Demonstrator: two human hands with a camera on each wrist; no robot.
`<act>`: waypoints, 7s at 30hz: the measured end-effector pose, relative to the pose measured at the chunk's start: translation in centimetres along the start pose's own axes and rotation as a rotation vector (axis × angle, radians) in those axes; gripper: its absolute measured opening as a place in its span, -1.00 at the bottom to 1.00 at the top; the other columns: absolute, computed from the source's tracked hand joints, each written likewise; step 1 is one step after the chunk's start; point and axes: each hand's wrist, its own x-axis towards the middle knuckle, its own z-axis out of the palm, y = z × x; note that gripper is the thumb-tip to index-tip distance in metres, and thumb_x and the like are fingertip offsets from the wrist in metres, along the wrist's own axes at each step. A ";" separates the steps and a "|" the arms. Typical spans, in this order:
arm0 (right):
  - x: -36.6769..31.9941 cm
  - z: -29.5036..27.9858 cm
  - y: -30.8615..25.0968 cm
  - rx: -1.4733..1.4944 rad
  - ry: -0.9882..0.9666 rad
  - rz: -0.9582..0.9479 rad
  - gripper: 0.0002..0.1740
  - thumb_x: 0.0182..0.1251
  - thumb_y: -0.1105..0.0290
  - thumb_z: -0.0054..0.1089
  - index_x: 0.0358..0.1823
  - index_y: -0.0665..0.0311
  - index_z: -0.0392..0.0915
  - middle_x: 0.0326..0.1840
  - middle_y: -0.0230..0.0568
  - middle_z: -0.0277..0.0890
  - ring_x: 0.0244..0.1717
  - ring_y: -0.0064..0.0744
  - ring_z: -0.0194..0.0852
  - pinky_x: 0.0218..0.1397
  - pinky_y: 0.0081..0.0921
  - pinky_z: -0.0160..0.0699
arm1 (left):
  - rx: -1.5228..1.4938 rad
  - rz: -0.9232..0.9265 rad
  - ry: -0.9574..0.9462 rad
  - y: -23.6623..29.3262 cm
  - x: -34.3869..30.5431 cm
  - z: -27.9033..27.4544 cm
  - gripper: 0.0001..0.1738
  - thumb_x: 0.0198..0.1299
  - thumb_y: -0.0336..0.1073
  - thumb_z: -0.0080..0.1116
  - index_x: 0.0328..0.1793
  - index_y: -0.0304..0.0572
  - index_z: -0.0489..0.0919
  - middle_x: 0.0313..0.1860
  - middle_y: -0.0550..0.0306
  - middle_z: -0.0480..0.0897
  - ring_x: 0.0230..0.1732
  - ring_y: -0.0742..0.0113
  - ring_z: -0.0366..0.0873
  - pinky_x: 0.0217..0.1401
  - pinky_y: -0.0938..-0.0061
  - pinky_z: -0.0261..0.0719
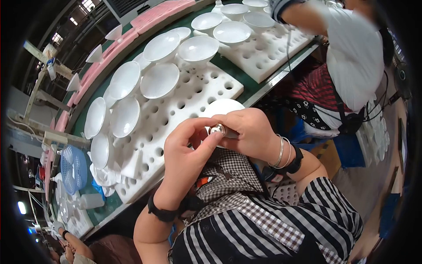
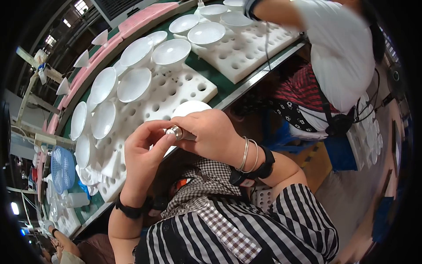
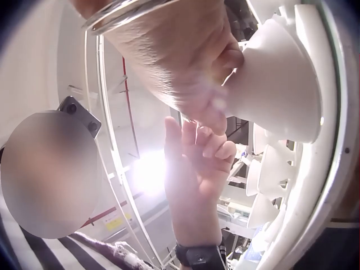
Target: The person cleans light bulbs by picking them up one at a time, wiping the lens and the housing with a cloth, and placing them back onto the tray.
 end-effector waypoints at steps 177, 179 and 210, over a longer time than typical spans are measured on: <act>1.3 2.7 1.0 0.392 -1.154 0.262 -0.43 0.35 0.28 0.33 0.37 0.23 0.48 -0.12 -0.22 0.70 -0.13 -0.32 0.68 -0.02 -0.43 0.61 | 1.058 -0.172 -0.063 -4.8 9.2 -30.0 0.24 -0.16 0.09 0.54 0.67 0.00 0.13 0.62 -0.28 0.14 0.64 -0.17 0.05 0.65 0.14 0.09; 1.1 2.8 1.6 0.422 -1.102 0.258 -0.43 0.37 0.26 0.31 0.37 0.24 0.47 -0.15 -0.22 0.70 -0.16 -0.36 0.67 -0.05 -0.44 0.61 | 0.939 -0.065 -0.014 -5.7 8.9 -30.2 0.18 -0.10 0.09 0.47 0.66 -0.04 0.16 0.60 -0.21 0.20 0.61 -0.12 0.12 0.64 0.14 0.09; -0.1 9.2 -1.9 0.150 -0.675 -0.050 -0.60 0.32 0.21 0.22 0.06 0.31 0.43 -0.34 0.00 0.62 -0.28 0.06 0.66 -0.19 -0.27 0.66 | 0.197 0.144 0.186 -5.2 -5.0 -6.4 -0.58 0.45 -0.20 -0.11 -0.02 -0.42 0.66 -0.12 -0.13 0.71 -0.06 0.00 0.63 0.13 0.22 0.51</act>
